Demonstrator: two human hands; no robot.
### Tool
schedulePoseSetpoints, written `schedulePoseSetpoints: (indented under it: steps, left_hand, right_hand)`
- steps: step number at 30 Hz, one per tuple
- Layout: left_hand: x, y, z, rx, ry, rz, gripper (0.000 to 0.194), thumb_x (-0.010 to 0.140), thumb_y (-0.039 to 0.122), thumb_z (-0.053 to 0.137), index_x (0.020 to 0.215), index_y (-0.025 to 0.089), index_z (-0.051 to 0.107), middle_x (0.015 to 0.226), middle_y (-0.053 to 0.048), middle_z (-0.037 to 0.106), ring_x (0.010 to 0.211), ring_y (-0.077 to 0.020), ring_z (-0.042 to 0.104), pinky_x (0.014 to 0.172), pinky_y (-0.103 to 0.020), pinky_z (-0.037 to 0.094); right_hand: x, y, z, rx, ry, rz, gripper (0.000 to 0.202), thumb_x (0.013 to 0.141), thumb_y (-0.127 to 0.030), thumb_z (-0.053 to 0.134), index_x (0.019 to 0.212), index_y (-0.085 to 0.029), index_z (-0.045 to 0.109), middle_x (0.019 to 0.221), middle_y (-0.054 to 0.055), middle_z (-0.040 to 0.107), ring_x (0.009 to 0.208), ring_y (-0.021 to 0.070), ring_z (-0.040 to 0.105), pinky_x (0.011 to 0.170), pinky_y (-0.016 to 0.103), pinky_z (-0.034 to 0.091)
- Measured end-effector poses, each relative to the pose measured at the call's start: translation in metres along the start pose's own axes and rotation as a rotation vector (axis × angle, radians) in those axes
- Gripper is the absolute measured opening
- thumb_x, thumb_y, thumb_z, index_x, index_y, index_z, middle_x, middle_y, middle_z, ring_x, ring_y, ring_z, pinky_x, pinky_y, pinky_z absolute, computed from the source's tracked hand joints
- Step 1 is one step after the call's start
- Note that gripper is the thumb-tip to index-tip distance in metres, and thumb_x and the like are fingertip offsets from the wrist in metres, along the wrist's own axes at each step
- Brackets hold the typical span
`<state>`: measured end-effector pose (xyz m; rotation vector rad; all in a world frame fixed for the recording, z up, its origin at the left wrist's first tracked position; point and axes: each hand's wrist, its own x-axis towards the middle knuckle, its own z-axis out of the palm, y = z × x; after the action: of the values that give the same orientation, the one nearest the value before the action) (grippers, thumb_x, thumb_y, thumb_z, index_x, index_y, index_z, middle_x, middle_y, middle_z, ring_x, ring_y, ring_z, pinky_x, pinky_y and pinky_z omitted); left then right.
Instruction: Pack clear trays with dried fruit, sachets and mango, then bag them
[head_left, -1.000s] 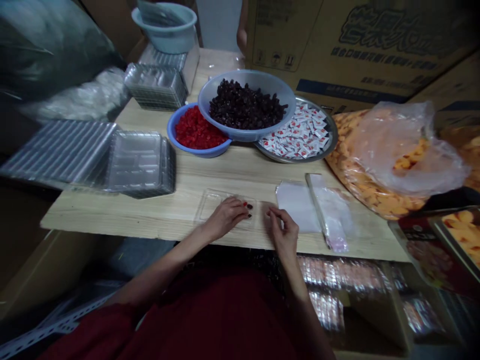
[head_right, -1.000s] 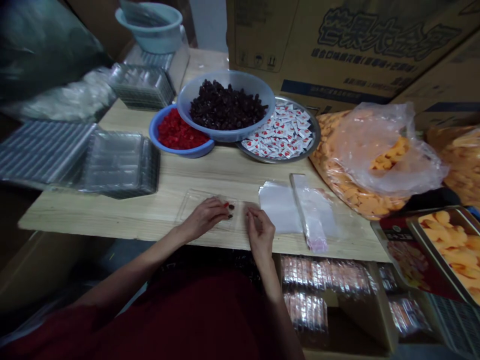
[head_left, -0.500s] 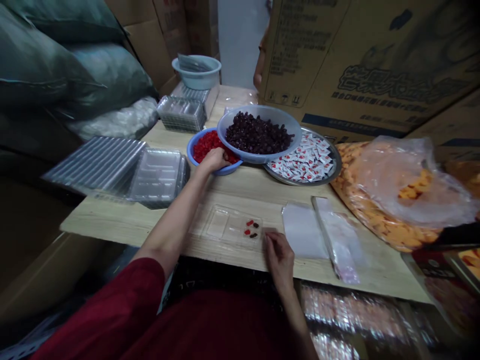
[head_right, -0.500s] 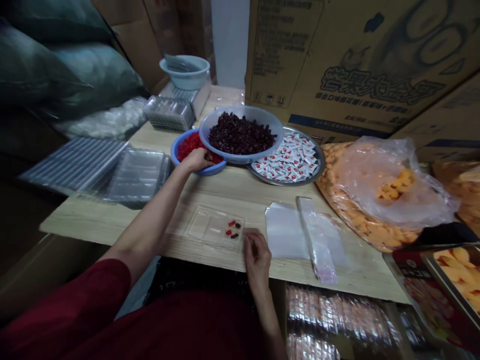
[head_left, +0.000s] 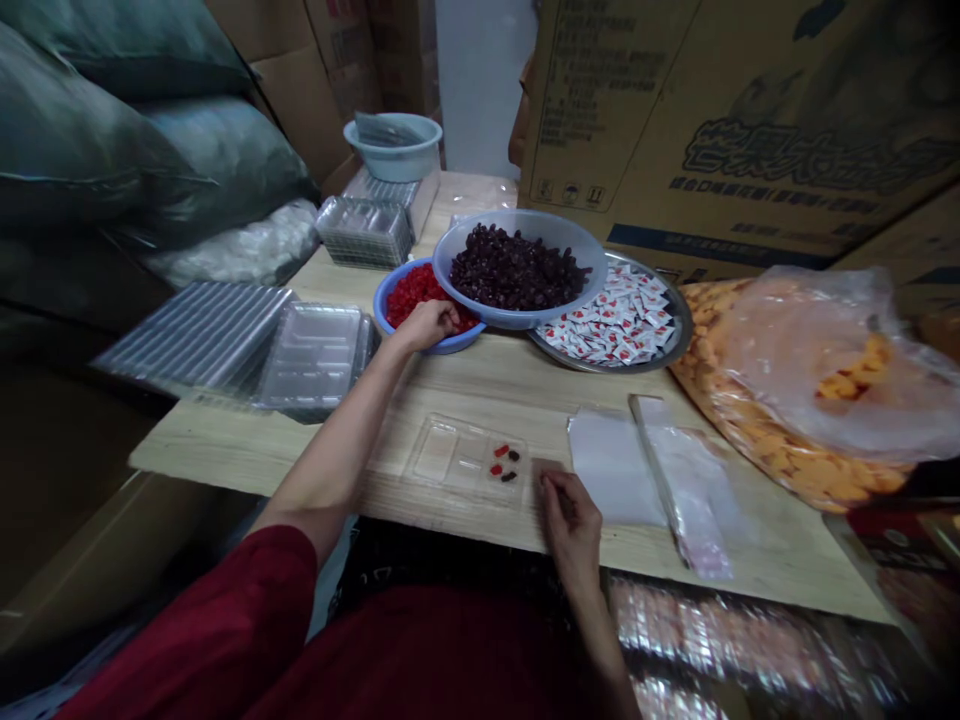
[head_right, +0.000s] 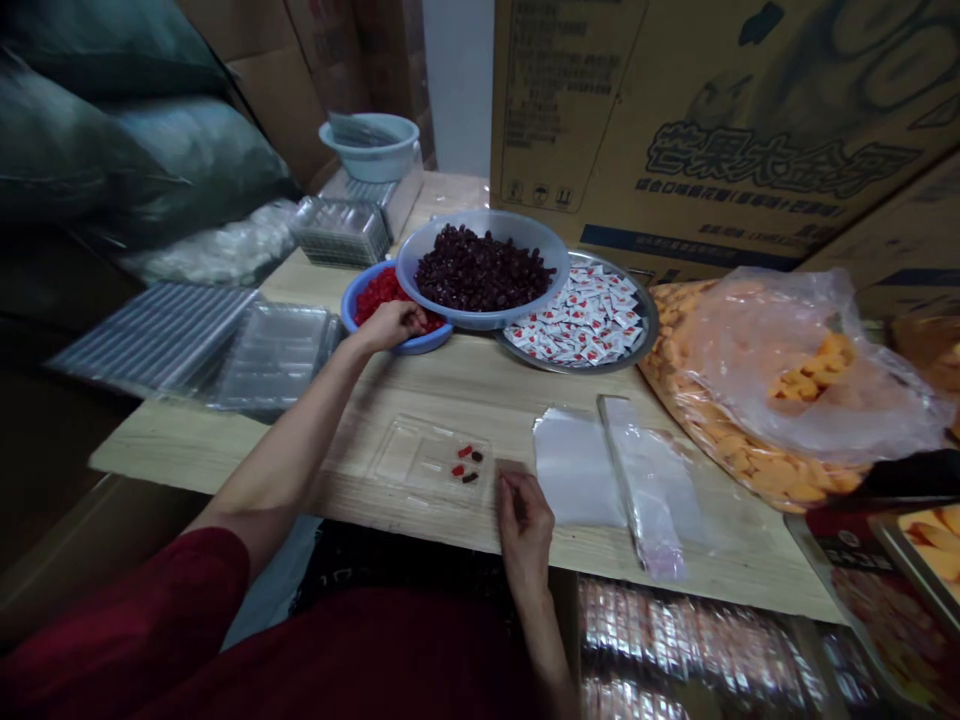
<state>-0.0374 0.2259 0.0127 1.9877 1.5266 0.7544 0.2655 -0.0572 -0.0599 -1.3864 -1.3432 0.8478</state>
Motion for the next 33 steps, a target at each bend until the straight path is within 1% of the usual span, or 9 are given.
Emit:
schedulePoseSetpoints:
  steps: [4, 6, 8, 12, 15, 19, 27, 30, 33]
  left_hand:
    - [-0.026, 0.012, 0.007, -0.18, 0.447, -0.006, 0.012, 0.078, 0.026, 0.067, 0.086, 0.018, 0.068, 0.079, -0.002, 0.069, 0.073, -0.0158, 0.062, 0.073, -0.027, 0.05]
    - [-0.056, 0.03, 0.015, -0.26, 0.503, 0.014, 0.014, 0.082, 0.029, 0.068, 0.092, 0.018, 0.069, 0.082, -0.002, 0.069, 0.074, -0.0149, 0.062, 0.073, -0.027, 0.05]
    - [-0.097, 0.053, 0.028, -0.3, 0.335, 0.05, 0.016, 0.086, 0.032, 0.069, 0.096, 0.02, 0.07, 0.083, -0.001, 0.069, 0.073, -0.0145, 0.062, 0.07, -0.027, 0.049]
    - [-0.183, 0.091, 0.063, -0.217, -0.193, 0.145, 0.012, 0.092, 0.032, 0.067, 0.097, 0.022, 0.073, 0.088, -0.003, 0.072, 0.073, -0.0154, 0.064, 0.067, -0.028, 0.049]
    - [-0.222, 0.098, 0.091, -0.12, -0.31, 0.251, 0.011, 0.097, 0.027, 0.062, 0.097, 0.021, 0.071, 0.097, -0.007, 0.073, 0.091, -0.0205, 0.068, 0.079, -0.034, 0.054]
    - [-0.233, 0.093, 0.112, -0.063, -0.302, 0.331, 0.017, 0.101, 0.023, 0.054, 0.096, 0.019, 0.071, 0.101, -0.009, 0.07, 0.1, -0.0227, 0.068, 0.087, -0.038, 0.056]
    - [-0.231, 0.086, 0.107, -0.062, -0.252, 0.364, 0.02, 0.102, 0.019, 0.052, 0.104, 0.02, 0.072, 0.1, -0.007, 0.071, 0.104, -0.0228, 0.065, 0.092, -0.04, 0.055]
    - [-0.233, 0.087, 0.104, -0.055, -0.165, 0.356, 0.021, 0.102, 0.02, 0.053, 0.112, 0.021, 0.07, 0.106, -0.007, 0.071, 0.106, -0.0223, 0.065, 0.093, -0.04, 0.055]
    - [-0.23, 0.087, 0.098, -0.107, -0.037, 0.307, 0.021, 0.102, 0.02, 0.053, 0.117, 0.022, 0.069, 0.108, -0.008, 0.07, 0.103, -0.0197, 0.067, 0.091, -0.036, 0.056]
  right_hand:
    - [-0.004, 0.0, -0.004, -0.011, 0.005, 0.023, 0.019, 0.099, -0.033, 0.058, 0.101, -0.021, 0.072, 0.1, 0.006, 0.071, 0.096, 0.021, 0.066, 0.088, 0.035, 0.052]
    - [-0.005, -0.004, -0.007, -0.024, 0.001, 0.03, 0.019, 0.099, -0.034, 0.058, 0.1, -0.021, 0.072, 0.099, 0.006, 0.071, 0.095, 0.021, 0.066, 0.088, 0.035, 0.051]
    - [-0.005, -0.01, -0.009, -0.04, 0.007, 0.035, 0.02, 0.099, -0.034, 0.058, 0.1, -0.021, 0.072, 0.098, 0.006, 0.071, 0.095, 0.0213, 0.065, 0.088, 0.035, 0.051]
    - [-0.007, -0.018, -0.01, -0.026, 0.009, 0.048, 0.02, 0.1, -0.035, 0.057, 0.1, -0.021, 0.072, 0.099, 0.006, 0.07, 0.097, 0.0211, 0.066, 0.088, 0.035, 0.051]
    - [-0.01, -0.022, -0.006, -0.019, -0.021, 0.039, 0.019, 0.1, -0.033, 0.056, 0.101, -0.022, 0.071, 0.1, 0.005, 0.07, 0.097, 0.0203, 0.066, 0.088, 0.034, 0.051]
    - [-0.013, -0.026, -0.002, -0.043, -0.034, 0.013, 0.02, 0.101, -0.033, 0.054, 0.1, -0.022, 0.072, 0.099, 0.006, 0.071, 0.096, 0.0201, 0.066, 0.088, 0.035, 0.051]
    - [-0.011, -0.022, -0.006, -0.069, -0.03, -0.006, 0.018, 0.1, -0.03, 0.056, 0.1, -0.022, 0.072, 0.099, 0.006, 0.071, 0.096, 0.0199, 0.067, 0.086, 0.034, 0.052]
    - [0.029, -0.029, -0.019, -0.134, 0.021, -0.159, 0.017, 0.1, -0.028, 0.055, 0.102, -0.023, 0.072, 0.101, 0.007, 0.072, 0.098, 0.021, 0.068, 0.088, 0.036, 0.053]
    - [0.107, -0.044, -0.042, -0.24, 0.211, -0.361, 0.018, 0.099, -0.028, 0.057, 0.105, -0.022, 0.072, 0.105, 0.008, 0.074, 0.103, 0.0231, 0.068, 0.095, 0.04, 0.052]
